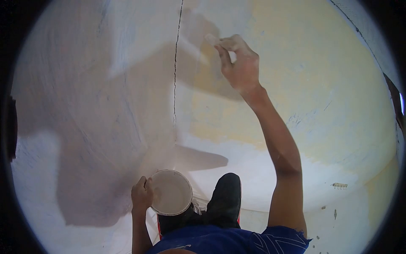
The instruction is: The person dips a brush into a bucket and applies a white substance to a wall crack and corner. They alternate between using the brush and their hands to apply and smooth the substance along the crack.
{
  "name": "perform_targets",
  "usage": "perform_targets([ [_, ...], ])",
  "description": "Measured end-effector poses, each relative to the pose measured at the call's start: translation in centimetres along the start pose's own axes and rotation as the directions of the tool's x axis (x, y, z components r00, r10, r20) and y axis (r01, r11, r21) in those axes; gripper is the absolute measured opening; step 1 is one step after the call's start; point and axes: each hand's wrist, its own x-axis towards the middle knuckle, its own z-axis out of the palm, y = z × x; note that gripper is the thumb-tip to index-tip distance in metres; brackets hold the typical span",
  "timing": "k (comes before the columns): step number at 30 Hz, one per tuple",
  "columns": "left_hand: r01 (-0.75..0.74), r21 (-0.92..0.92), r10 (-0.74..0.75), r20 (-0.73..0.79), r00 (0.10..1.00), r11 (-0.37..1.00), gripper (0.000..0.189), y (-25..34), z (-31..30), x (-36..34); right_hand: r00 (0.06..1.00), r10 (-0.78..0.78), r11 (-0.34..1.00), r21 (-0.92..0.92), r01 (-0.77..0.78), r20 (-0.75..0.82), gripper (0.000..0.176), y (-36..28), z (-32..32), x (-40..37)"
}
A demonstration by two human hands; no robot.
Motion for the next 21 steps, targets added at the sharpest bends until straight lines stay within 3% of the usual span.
perform_targets([
  [1, 0.002, 0.005, -0.002, -0.003, 1.0, 1.0, 0.035, 0.0, 0.0, 0.0, 1.0, 0.002, 1.0, 0.004, -0.002, -0.001, 0.009, 0.0, 0.3, -0.2],
  [3, 0.012, 0.007, -0.012, 0.004, 1.0, 1.0, 0.035, -0.1, -0.1, 0.0, 0.944, -0.134, 0.96, -0.197, 0.199, 0.301, 0.018, 0.0, 1.2, -1.3],
  [4, 0.017, 0.004, -0.017, 0.013, 1.0, 1.0, 0.036, -0.2, -0.1, 0.0, 0.903, -0.229, 0.924, -0.21, 0.319, 0.363, 0.022, 0.8, 2.1, -3.3],
  [6, 0.021, 0.006, -0.021, 0.005, 1.0, 1.0, 0.036, -0.6, 0.1, 0.1, 0.791, -0.411, 0.757, -0.314, 0.574, 0.453, 0.023, 1.7, 4.3, -8.7],
  [8, 0.021, 0.011, -0.021, 0.002, 1.0, 1.0, 0.036, -0.7, 0.1, 0.1, 0.762, -0.389, 0.789, -0.239, 0.565, 0.518, 0.019, 0.1, 5.2, -13.2],
  [10, 0.04, 0.004, -0.04, 0.021, 0.999, 0.999, 0.036, -0.5, -0.1, 0.2, 0.732, -0.312, 0.897, -0.066, 0.437, 0.606, 0.017, -0.3, 5.6, -16.8],
  [11, 0.04, 0.007, -0.04, 0.023, 0.999, 0.999, 0.036, -0.5, -0.1, 0.2, 0.733, -0.309, 0.898, -0.067, 0.434, 0.605, 0.017, -0.4, 5.5, -16.6],
  [13, 0.039, 0.012, -0.039, 0.028, 0.999, 0.999, 0.036, -0.5, -0.2, 0.3, 0.773, -0.191, 0.977, 0.04, 0.21, 0.604, 0.011, -0.1, 5.2, -15.7],
  [15, 0.032, 0.01, -0.033, 0.024, 0.999, 0.999, 0.036, -0.6, -0.2, 0.2, 0.747, 0.019, 0.989, -0.12, 0.082, 0.665, 0.011, 2.9, 5.3, -13.3],
  [16, 0.025, 0.005, -0.026, 0.016, 1.0, 1.0, 0.036, -0.6, -0.1, 0.2, 0.778, 0.078, 0.992, -0.128, 0.003, 0.623, 0.021, 3.6, 4.7, -10.4],
  [17, 0.027, 0.009, -0.027, 0.018, 0.999, 1.0, 0.036, -0.6, 0.0, 0.2, 0.636, 0.255, 0.966, -0.214, -0.143, 0.728, 0.024, 3.4, 3.1, -6.2],
  [18, 0.022, 0.005, -0.022, 0.014, 1.0, 1.0, 0.036, -0.7, 0.2, 0.2, 0.742, 0.241, 0.969, -0.19, -0.155, 0.626, 0.026, 4.6, 3.1, -4.1],
  [19, 0.016, -0.001, -0.016, 0.006, 1.0, 1.0, 0.036, -0.7, 0.3, 0.3, 0.725, 0.284, 0.949, -0.292, -0.119, 0.627, 0.024, 4.9, 2.4, -1.6],
  [21, 0.023, -0.007, -0.022, 0.01, 1.0, 1.0, 0.036, -0.3, 0.1, 0.2, 0.865, 0.079, 0.974, -0.224, 0.04, 0.496, 0.013, 3.9, 1.2, 2.5],
])
